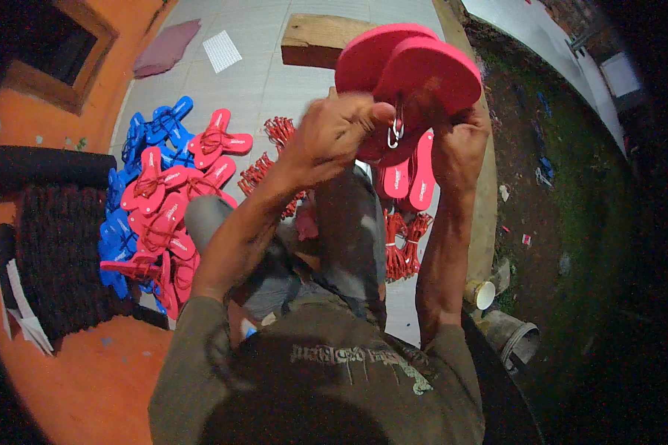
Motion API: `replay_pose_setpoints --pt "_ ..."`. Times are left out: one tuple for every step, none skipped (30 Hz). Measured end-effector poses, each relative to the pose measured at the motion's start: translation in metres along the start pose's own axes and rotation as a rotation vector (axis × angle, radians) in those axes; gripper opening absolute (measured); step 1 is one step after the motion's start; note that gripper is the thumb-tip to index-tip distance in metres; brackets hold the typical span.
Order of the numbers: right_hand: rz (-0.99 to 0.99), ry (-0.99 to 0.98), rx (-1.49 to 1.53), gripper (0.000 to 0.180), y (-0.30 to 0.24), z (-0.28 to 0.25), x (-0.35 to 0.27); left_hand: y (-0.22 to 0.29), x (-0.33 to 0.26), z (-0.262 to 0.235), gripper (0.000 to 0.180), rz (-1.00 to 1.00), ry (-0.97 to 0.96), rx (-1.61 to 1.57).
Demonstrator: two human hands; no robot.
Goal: The person attaches straps to sandal soles by hand and using a small wire tool to pull the straps through the pre-drilled holes in the soles.
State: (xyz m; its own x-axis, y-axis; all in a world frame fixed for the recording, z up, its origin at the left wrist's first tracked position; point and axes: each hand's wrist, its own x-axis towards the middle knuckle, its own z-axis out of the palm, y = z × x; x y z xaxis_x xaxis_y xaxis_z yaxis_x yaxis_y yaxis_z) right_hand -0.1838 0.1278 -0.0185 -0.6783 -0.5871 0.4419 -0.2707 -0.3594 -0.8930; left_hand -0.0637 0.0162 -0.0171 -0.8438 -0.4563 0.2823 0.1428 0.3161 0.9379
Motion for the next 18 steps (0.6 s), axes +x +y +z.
replay_pose_setpoints --pt "-0.025 -0.008 -0.059 0.03 -0.003 -0.001 -0.01 0.001 -0.003 0.003 0.041 0.126 0.194 0.12" --pt "-0.05 -0.015 -0.118 0.03 -0.005 -0.002 -0.017 0.001 -0.004 0.006 0.041 0.251 0.388 0.239" --pt "-0.004 -0.019 -0.067 0.03 -0.009 -0.003 -0.02 0.005 -0.002 0.011 0.04 0.275 0.37 0.227" --pt "0.042 -0.023 -0.018 0.03 -0.014 -0.004 -0.021 0.009 0.004 0.016 0.039 0.299 0.35 0.214" --pt "0.087 -0.025 0.031 0.03 -0.018 -0.004 -0.021 0.012 0.01 0.021 0.038 0.323 0.33 0.2" --pt "0.08 -0.005 0.068 0.031 -0.019 0.001 -0.02 0.012 0.012 0.023 0.036 0.223 0.218 -0.032" --pt "0.073 -0.02 0.028 0.031 -0.02 0.005 -0.017 0.013 0.012 0.019 0.034 0.233 0.268 0.082" --pt "0.065 -0.034 -0.014 0.031 -0.02 0.008 -0.012 0.017 0.012 0.015 0.033 0.245 0.317 0.196" --pt "0.082 -0.038 -0.075 0.031 -0.018 0.005 -0.016 0.016 0.009 0.019 0.031 0.233 0.354 0.287" --pt "0.067 -0.056 -0.064 0.032 -0.016 0.002 -0.017 0.011 0.011 0.022 0.024 0.304 0.385 0.261" --pt "0.02 -0.018 -0.173 0.028 -0.018 0.0 -0.026 0.011 0.006 0.025 0.023 0.3 0.365 0.282" --pt "0.004 0.003 -0.269 0.026 -0.024 0.0 -0.038 0.02 -0.005 0.024 0.022 0.26 0.349 0.314" --pt "-0.159 0.037 -0.342 0.026 -0.027 0.006 -0.002 0.034 0.03 0.01 0.022 0.361 0.369 0.377" --pt "-0.168 0.165 -0.258 0.025 -0.016 0.011 0.004 0.041 0.03 0.01 0.022 0.381 0.365 0.376" --pt "-0.185 0.169 -0.269 0.026 -0.001 0.0 -0.009 0.026 0.02 0.021 0.022 0.361 0.326 0.306" --pt "-0.21 0.143 -0.227 0.026 0.007 0.003 -0.022 0.022 0.006 0.021 0.023 0.335 0.317 0.278" --pt "-0.249 0.013 -0.311 0.029 0.014 -0.005 -0.026 0.015 -0.001 0.023 0.024 0.315 0.31 0.229" --pt "-0.152 0.008 -0.203 0.03 0.015 -0.004 -0.023 0.003 -0.005 0.025 0.025 0.275 0.31 0.183"
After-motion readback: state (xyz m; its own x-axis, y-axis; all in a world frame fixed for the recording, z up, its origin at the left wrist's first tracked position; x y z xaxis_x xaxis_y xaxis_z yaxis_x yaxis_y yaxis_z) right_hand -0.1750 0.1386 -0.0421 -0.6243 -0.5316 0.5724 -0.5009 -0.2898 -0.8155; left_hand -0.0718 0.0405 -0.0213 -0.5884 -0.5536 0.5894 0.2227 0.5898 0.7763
